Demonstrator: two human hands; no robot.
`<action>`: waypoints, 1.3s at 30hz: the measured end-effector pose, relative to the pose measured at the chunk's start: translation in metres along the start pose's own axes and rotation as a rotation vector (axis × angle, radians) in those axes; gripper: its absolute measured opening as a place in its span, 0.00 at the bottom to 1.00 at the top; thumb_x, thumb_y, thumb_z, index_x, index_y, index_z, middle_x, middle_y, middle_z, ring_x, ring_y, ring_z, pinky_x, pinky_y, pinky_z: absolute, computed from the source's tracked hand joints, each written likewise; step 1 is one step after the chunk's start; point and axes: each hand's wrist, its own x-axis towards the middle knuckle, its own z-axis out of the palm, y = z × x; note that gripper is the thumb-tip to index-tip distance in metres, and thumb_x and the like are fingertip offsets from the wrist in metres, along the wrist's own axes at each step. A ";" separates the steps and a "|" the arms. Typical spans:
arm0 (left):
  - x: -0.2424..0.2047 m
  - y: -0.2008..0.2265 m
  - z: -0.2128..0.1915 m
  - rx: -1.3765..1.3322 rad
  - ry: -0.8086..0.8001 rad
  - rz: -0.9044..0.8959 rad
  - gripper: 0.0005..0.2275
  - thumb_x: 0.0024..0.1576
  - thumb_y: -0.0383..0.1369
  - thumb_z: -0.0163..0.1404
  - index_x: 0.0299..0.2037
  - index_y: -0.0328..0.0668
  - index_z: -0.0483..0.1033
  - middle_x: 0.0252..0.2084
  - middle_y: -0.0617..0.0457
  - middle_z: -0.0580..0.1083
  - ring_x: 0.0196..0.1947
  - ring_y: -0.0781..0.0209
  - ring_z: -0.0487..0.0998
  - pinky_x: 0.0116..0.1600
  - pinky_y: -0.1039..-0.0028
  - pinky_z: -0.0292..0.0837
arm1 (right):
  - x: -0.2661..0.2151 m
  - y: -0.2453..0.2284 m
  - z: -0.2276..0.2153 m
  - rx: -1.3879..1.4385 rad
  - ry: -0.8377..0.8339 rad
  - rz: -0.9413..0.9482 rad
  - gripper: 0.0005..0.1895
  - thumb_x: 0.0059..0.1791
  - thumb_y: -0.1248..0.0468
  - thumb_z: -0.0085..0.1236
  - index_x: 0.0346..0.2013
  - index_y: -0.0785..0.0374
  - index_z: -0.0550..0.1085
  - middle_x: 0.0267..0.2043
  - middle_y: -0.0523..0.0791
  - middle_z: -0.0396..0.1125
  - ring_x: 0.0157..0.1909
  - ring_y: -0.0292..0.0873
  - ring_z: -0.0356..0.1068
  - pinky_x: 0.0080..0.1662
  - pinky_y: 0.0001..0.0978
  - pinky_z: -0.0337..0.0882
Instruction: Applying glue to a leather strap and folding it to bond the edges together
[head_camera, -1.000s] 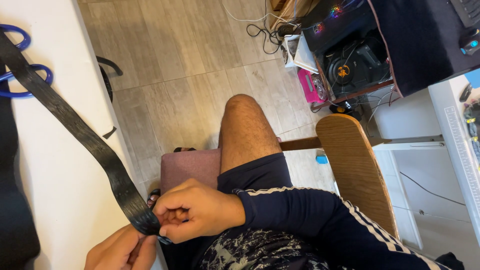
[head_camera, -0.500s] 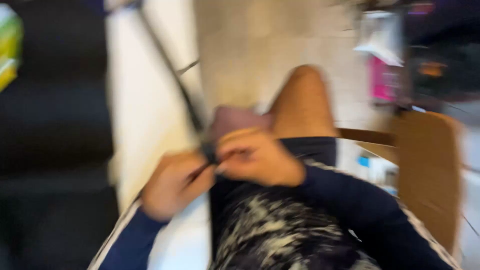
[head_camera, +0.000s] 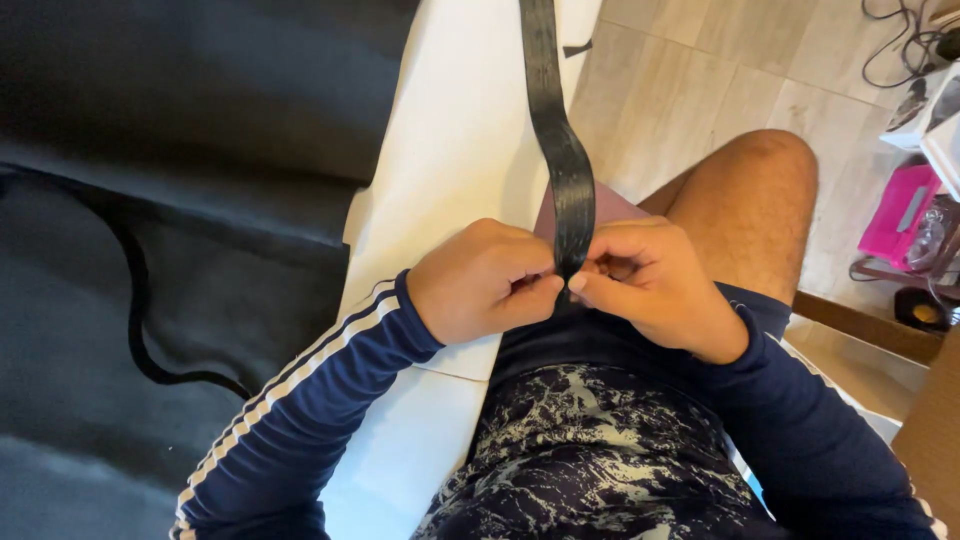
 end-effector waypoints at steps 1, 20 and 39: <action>0.000 -0.001 0.001 0.029 -0.020 -0.009 0.14 0.58 0.26 0.51 0.20 0.41 0.64 0.15 0.50 0.62 0.16 0.46 0.71 0.22 0.69 0.68 | 0.000 0.001 -0.001 -0.025 -0.003 -0.030 0.07 0.45 0.72 0.66 0.24 0.67 0.75 0.21 0.42 0.62 0.27 0.31 0.62 0.27 0.27 0.67; -0.001 -0.008 0.011 0.054 0.053 -0.027 0.16 0.56 0.28 0.52 0.16 0.41 0.61 0.13 0.48 0.61 0.16 0.41 0.71 0.20 0.67 0.66 | 0.003 0.011 0.004 -0.107 0.008 -0.093 0.12 0.47 0.71 0.64 0.20 0.63 0.71 0.19 0.39 0.56 0.24 0.30 0.58 0.26 0.24 0.62; -0.003 -0.008 0.010 0.017 0.166 0.020 0.15 0.54 0.24 0.53 0.16 0.42 0.63 0.13 0.49 0.60 0.13 0.44 0.68 0.19 0.70 0.64 | 0.000 0.006 -0.002 -0.162 -0.038 -0.059 0.11 0.46 0.73 0.63 0.21 0.63 0.73 0.18 0.39 0.56 0.23 0.31 0.57 0.26 0.26 0.61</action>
